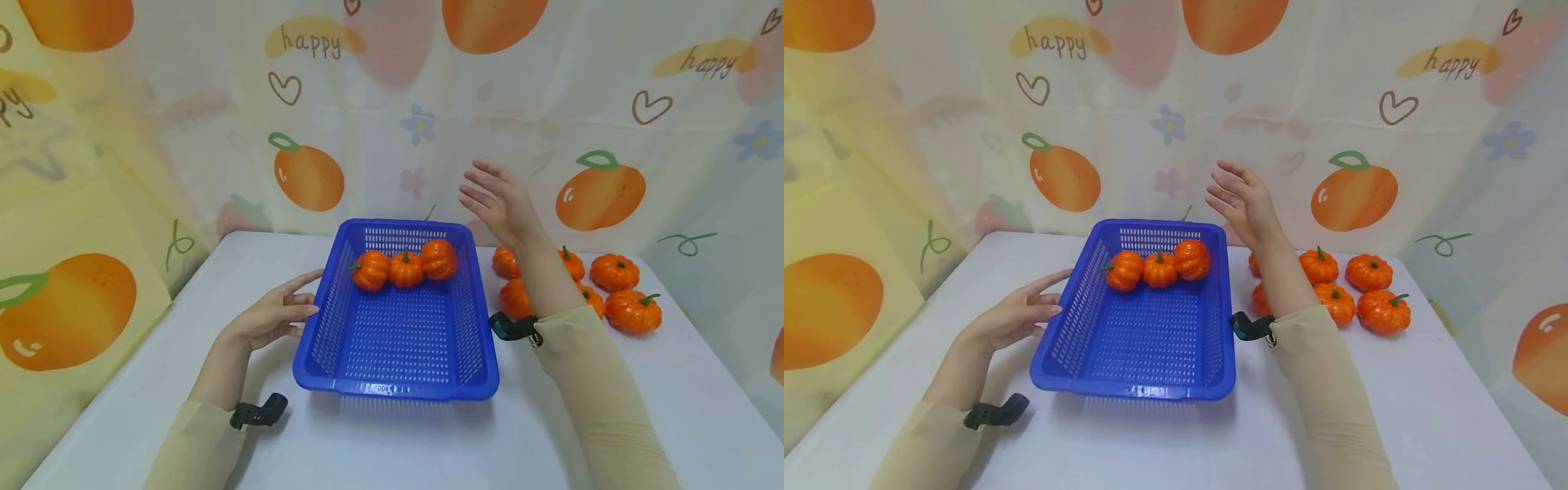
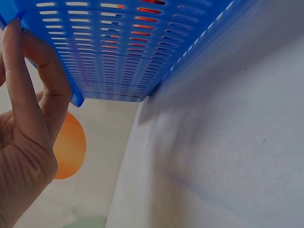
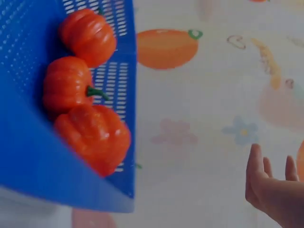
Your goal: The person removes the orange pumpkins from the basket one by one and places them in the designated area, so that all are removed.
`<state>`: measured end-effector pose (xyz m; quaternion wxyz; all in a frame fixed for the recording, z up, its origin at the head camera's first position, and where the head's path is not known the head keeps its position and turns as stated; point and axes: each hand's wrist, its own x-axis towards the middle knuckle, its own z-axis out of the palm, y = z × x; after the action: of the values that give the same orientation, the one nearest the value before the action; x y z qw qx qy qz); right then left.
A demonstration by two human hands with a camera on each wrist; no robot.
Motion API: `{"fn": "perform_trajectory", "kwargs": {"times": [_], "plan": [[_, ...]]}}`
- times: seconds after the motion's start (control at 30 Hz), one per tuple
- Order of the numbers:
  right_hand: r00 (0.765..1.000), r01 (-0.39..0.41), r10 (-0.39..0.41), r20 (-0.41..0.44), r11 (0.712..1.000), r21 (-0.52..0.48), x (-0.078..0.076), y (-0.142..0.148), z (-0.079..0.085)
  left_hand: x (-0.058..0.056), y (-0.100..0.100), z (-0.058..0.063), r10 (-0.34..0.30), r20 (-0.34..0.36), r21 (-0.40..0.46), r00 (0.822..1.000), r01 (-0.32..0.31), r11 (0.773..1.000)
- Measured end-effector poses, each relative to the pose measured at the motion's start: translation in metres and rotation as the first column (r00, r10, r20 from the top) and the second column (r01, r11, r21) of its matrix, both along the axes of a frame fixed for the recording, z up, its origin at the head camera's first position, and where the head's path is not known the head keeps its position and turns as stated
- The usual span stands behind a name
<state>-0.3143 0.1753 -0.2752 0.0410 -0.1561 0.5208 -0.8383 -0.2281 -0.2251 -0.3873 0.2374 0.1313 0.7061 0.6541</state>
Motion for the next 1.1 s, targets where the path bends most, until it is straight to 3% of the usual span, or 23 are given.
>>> {"fn": "perform_trajectory", "kwargs": {"times": [0.1,0.2,0.43,0.53,0.67,0.87,1.1], "plan": [[0.998,-0.006,0.008,-0.057,0.999,0.037,0.003,-0.012,0.009,0.000,-0.002,-0.001,0.001,-0.004,0.007,1.000,-0.001,1.000],[0.996,0.022,-0.008,-0.087,0.986,0.168,0.002,-0.025,0.010,-0.001,-0.003,-0.001,0.006,-0.005,0.021,1.000,-0.006,1.000],[0.998,-0.011,0.040,-0.048,0.869,0.495,-0.011,-0.041,-0.015,0.000,-0.002,-0.002,0.014,0.009,0.011,1.000,-0.014,1.000],[0.997,0.023,0.030,-0.069,0.755,0.655,-0.017,-0.042,-0.025,0.001,-0.002,-0.003,0.015,0.010,0.008,1.000,-0.015,1.000],[0.994,0.045,0.057,-0.091,0.550,0.834,-0.024,-0.044,-0.036,0.000,-0.001,-0.003,0.007,0.010,0.012,1.000,-0.007,1.000],[0.979,-0.006,0.196,-0.061,0.322,0.947,-0.027,-0.047,-0.049,0.000,0.001,-0.004,0.007,0.021,0.016,1.000,-0.007,1.000],[0.961,-0.006,0.276,-0.008,0.052,0.999,-0.026,-0.049,-0.050,0.000,-0.001,-0.005,0.025,0.014,0.003,1.000,-0.025,1.000]]}}
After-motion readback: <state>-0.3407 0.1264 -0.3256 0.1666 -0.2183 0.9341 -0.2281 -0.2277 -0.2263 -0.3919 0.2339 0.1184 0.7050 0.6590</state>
